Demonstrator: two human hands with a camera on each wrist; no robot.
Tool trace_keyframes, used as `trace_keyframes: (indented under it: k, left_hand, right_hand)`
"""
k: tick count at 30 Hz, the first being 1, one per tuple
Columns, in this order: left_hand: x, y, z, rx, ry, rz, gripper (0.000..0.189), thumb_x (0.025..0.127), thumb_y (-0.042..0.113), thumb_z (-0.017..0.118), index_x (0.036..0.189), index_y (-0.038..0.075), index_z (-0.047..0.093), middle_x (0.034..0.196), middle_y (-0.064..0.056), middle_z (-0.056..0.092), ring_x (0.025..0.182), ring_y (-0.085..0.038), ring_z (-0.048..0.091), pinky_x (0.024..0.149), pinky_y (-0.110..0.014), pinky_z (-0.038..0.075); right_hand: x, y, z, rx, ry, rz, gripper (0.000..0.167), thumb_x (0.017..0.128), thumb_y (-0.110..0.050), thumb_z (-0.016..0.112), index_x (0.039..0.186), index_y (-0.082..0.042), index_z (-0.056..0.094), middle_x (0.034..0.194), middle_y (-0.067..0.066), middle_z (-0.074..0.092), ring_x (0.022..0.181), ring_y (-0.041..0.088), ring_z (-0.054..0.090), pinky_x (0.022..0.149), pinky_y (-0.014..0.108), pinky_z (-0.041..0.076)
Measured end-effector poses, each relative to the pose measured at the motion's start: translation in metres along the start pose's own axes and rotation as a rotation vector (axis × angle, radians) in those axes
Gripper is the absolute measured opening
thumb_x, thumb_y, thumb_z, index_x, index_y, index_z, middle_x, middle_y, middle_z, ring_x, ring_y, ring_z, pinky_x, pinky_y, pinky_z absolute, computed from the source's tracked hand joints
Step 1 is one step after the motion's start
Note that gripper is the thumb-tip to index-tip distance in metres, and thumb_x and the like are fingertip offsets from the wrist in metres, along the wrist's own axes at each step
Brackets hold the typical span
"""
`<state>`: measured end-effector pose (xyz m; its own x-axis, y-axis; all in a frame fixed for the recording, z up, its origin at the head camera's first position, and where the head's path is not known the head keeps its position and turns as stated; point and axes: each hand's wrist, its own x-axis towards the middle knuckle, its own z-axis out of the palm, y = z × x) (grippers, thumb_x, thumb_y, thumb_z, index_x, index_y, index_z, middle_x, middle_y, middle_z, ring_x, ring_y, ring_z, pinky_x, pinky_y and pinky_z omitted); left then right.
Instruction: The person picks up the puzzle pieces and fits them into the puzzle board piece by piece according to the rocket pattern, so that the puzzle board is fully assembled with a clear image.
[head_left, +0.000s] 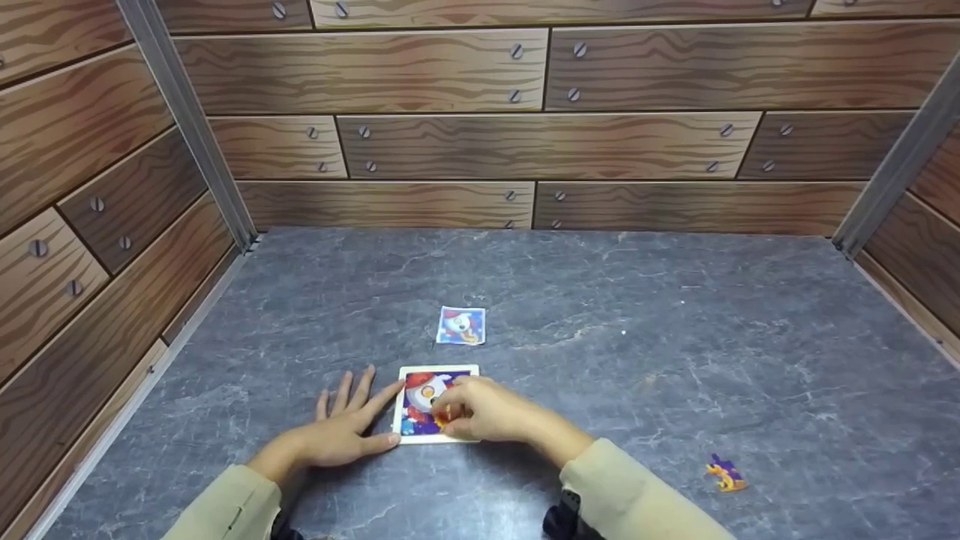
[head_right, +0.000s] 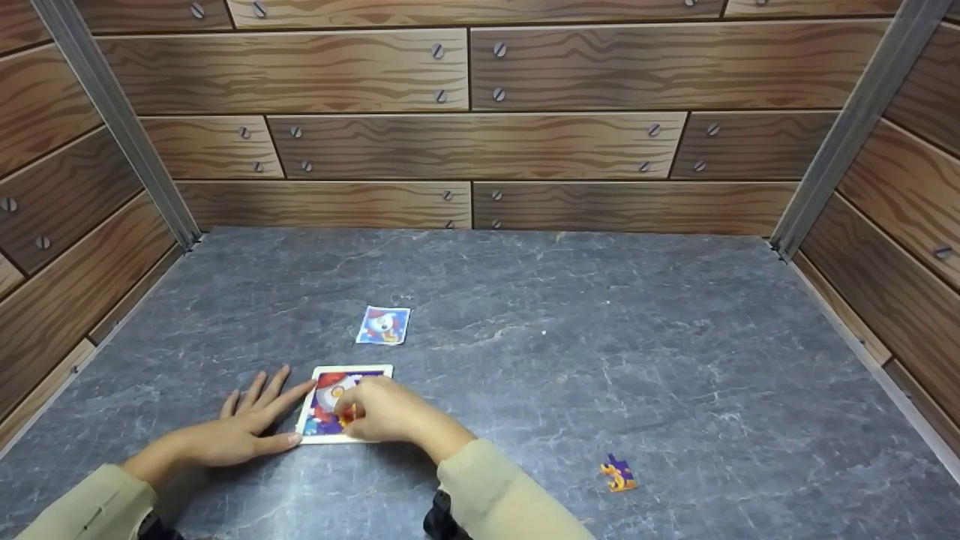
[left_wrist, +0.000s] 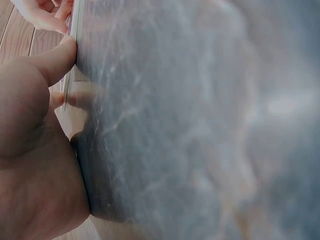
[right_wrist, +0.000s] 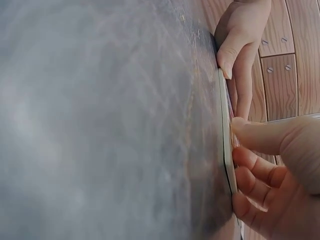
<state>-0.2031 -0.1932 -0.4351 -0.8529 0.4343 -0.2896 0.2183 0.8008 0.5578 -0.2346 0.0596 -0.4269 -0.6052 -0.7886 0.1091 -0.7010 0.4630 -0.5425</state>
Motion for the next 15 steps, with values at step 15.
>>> trace_keyframes:
  k: [15]
  left_hand:
    - [0.002,0.000,0.000,0.001,-0.007,-0.013,0.076,0.088,0.058,0.048,0.150,0.031,0.013,0.153,-0.016,-0.015,0.134,-0.037,-0.025,0.098,-0.062,-0.018]
  right_hand:
    - [-0.024,-0.003,-0.016,0.226,0.032,0.052,0.025,0.083,-0.007,0.068,0.108,-0.006,0.068,0.084,-0.001,0.065,0.073,0.005,0.056,0.069,0.021,0.048]
